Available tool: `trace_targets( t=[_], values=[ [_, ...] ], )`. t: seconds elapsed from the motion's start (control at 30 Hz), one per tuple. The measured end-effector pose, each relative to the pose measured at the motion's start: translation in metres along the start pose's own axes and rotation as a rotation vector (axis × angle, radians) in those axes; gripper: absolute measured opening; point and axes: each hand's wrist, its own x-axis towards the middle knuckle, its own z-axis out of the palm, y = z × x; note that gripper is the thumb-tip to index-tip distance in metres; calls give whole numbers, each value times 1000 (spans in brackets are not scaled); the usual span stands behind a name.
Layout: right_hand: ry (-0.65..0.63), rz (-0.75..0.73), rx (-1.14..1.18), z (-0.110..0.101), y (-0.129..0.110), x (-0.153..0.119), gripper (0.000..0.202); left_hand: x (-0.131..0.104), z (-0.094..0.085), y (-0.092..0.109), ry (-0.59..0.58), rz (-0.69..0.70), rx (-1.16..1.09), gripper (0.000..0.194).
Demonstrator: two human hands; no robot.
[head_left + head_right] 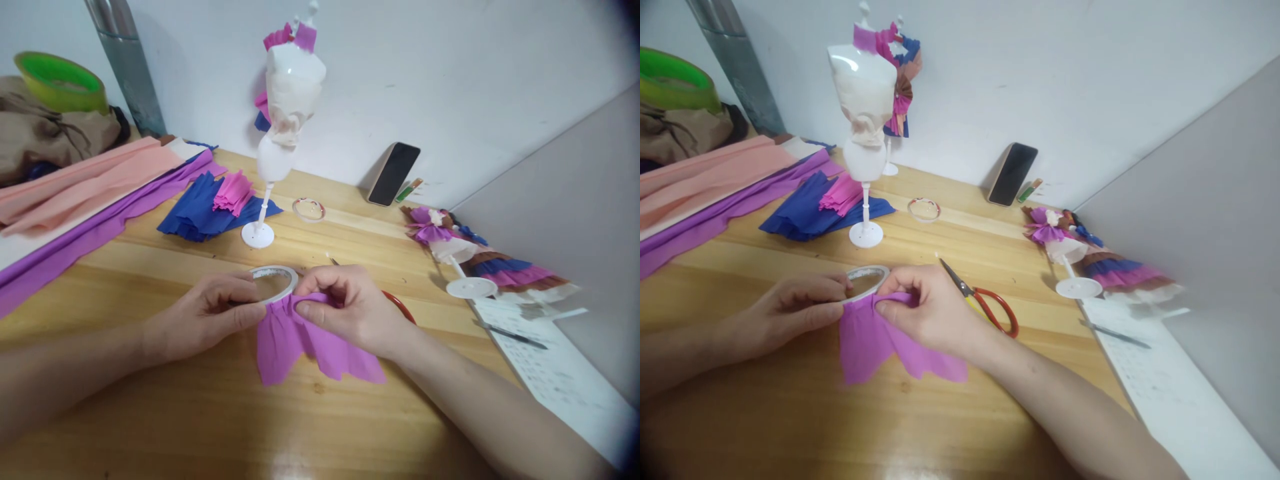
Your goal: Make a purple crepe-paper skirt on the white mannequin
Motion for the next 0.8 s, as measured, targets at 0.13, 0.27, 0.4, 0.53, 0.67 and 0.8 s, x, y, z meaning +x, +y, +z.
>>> trace_targets(
  t=[0.13, 0.27, 0.4, 0.53, 0.67, 0.8],
  values=[
    [29, -1, -56, -1, 3, 3, 11, 1, 1, 0, 10, 11, -9, 42],
    [38, 18, -84, -1, 5, 5, 14, 1, 0, 0, 7, 32, -8, 41],
    [37, 18, -91, -1, 6, 5, 13, 0, -1, 0, 1, 36, 13, 40],
    [40, 23, -108, 0, 7, 4, 15, 0, -1, 0, -22, 33, 29, 41],
    [26, 62, -78, -1, 6, 5, 21, 0, 0, -1, -46, 52, 40, 41],
    [16, 96, 11, -5, 8, 8, 35, 0, 0, -1, -51, 99, 27, 41]
  ],
)
